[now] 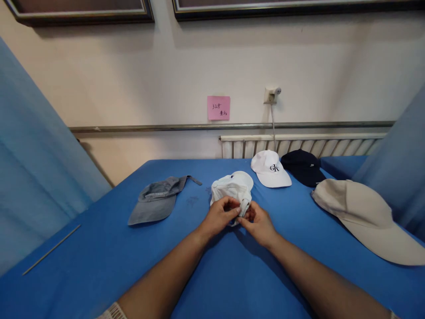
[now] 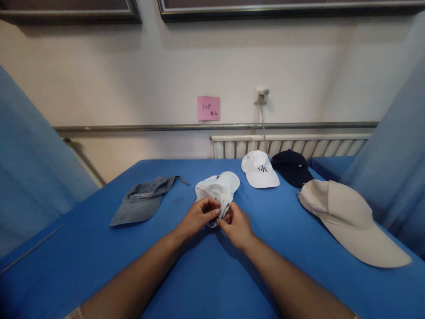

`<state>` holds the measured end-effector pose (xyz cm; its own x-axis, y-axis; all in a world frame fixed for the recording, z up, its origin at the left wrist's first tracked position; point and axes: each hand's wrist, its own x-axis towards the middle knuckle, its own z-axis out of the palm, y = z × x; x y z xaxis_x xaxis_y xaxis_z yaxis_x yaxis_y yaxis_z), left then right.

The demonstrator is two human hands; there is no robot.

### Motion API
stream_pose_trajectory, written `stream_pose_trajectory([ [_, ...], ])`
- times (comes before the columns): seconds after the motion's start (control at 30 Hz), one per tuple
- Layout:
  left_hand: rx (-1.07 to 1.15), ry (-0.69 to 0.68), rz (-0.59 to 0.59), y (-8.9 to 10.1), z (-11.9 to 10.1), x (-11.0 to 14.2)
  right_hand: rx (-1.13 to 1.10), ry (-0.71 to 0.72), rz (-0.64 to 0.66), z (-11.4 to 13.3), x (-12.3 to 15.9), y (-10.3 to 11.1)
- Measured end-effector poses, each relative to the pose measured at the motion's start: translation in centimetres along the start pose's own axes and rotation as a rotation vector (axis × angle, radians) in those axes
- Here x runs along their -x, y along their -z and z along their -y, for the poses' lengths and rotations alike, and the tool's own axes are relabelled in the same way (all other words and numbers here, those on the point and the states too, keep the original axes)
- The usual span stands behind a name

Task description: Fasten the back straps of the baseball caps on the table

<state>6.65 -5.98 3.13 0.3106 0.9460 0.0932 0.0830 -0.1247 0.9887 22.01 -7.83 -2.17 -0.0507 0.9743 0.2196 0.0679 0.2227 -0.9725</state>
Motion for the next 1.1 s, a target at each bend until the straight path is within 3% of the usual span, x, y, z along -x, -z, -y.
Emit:
stream_pose_trajectory([
  [0.23,0.010,0.067,0.102,0.26,0.11,-0.06,0.036,0.010,0.024,0.19,0.15,-0.04],
  [0.67,0.030,0.094,0.114,0.81,0.16,-0.28,0.039,0.021,0.037,0.45,0.29,0.07],
  [1.1,0.055,0.071,0.055,0.46,0.10,-0.19,-0.213,-0.041,0.048,0.58,0.22,-0.27],
])
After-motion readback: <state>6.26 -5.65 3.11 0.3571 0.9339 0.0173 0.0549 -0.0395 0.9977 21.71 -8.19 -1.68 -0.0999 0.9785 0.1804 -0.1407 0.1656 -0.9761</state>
